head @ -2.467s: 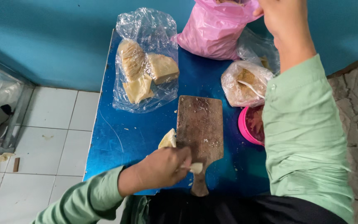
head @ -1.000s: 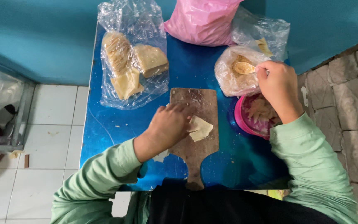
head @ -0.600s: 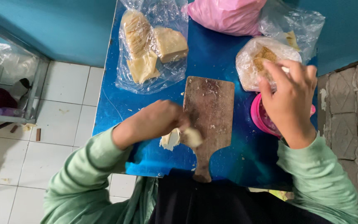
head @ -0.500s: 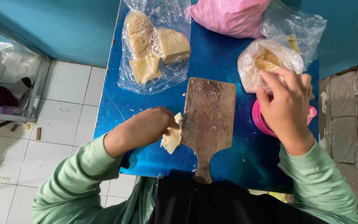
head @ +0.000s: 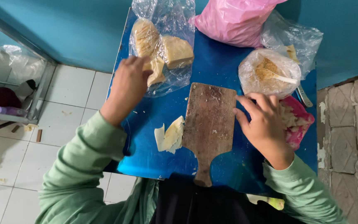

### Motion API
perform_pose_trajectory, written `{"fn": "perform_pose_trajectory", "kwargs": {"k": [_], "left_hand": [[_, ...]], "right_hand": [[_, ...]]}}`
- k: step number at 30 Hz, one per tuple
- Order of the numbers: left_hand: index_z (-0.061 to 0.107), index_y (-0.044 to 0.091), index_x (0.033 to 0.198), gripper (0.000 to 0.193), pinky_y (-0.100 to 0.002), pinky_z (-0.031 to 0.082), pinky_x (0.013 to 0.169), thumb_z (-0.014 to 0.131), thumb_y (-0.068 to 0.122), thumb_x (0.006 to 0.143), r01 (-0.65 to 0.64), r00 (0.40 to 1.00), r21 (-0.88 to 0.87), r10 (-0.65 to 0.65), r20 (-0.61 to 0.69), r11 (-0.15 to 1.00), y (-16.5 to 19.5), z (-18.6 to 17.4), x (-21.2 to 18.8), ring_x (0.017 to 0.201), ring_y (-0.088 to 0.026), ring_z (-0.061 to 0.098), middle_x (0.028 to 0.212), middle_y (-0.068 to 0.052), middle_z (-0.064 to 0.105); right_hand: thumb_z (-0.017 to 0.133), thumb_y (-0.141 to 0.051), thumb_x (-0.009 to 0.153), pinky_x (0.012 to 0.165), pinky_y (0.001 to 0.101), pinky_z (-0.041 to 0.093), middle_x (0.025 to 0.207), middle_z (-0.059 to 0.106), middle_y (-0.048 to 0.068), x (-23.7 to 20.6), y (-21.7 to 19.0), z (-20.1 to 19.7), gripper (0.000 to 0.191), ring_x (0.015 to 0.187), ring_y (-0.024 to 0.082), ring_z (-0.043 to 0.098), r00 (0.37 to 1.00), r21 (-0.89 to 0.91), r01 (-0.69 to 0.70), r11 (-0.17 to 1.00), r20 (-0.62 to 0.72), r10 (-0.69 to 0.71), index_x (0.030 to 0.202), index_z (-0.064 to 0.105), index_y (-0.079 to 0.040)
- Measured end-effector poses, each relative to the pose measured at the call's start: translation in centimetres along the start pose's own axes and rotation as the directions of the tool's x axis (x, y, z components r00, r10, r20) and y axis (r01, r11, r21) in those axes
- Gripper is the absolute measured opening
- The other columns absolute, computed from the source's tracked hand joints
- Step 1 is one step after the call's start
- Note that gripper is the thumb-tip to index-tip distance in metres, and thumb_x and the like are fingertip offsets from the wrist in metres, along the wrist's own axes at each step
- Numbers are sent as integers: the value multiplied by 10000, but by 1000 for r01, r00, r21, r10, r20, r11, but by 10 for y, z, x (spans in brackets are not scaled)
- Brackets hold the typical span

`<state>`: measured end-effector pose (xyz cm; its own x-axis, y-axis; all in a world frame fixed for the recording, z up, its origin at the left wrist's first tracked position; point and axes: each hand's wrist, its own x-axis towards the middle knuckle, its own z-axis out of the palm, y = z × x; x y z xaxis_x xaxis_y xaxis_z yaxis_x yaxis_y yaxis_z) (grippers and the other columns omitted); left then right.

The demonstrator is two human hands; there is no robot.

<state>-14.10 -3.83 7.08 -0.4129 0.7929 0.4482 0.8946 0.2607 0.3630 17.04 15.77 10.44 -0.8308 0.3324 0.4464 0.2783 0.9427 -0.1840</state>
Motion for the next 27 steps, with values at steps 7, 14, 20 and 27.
{"fn": "perform_pose_trajectory", "kwargs": {"k": [7, 14, 20, 27], "left_hand": [[730, 64, 999, 165, -467, 504, 881, 785, 149, 868, 215, 975, -53, -211, 63, 975, -19, 18, 0, 992, -375, 640, 1006, -139, 711], [700, 27, 1070, 195, -329, 508, 721, 615, 203, 1064, 439, 897, -532, -390, 209, 724, -12, 6, -1, 763, -176, 596, 846, -80, 673], [705, 37, 1160, 212, -271, 545, 681, 634, 97, 970, 406, 885, -635, -109, 453, 658, 59, 9, -20, 774, -73, 619, 851, -25, 711], [589, 52, 1188, 443, -298, 554, 694, 832, 126, 824, 286, 919, -679, 7, 394, 676, 101, 7, -26, 809, -169, 661, 936, -79, 651]], "right_hand": [[776, -160, 896, 960, 458, 471, 1161, 643, 82, -6, 3, 8, 321, 1078, 359, 556, 999, 87, 32, 996, 8, -33, 1207, 726, -93], [791, -157, 882, 929, 454, 474, 1136, 672, 74, -3, -4, 8, 331, 1049, 343, 588, 998, 150, 10, 989, 53, -18, 1200, 718, -100], [749, -156, 872, 802, 263, 556, 1208, 682, -4, 0, -21, 20, 676, 962, 117, 685, 856, 732, -503, 459, 496, 145, 1483, 460, -150], [736, -96, 930, 758, 252, 560, 1183, 710, 42, -2, -31, 59, 411, 955, 94, 666, 803, 801, -592, 87, 578, 144, 1318, 619, -29]]}}
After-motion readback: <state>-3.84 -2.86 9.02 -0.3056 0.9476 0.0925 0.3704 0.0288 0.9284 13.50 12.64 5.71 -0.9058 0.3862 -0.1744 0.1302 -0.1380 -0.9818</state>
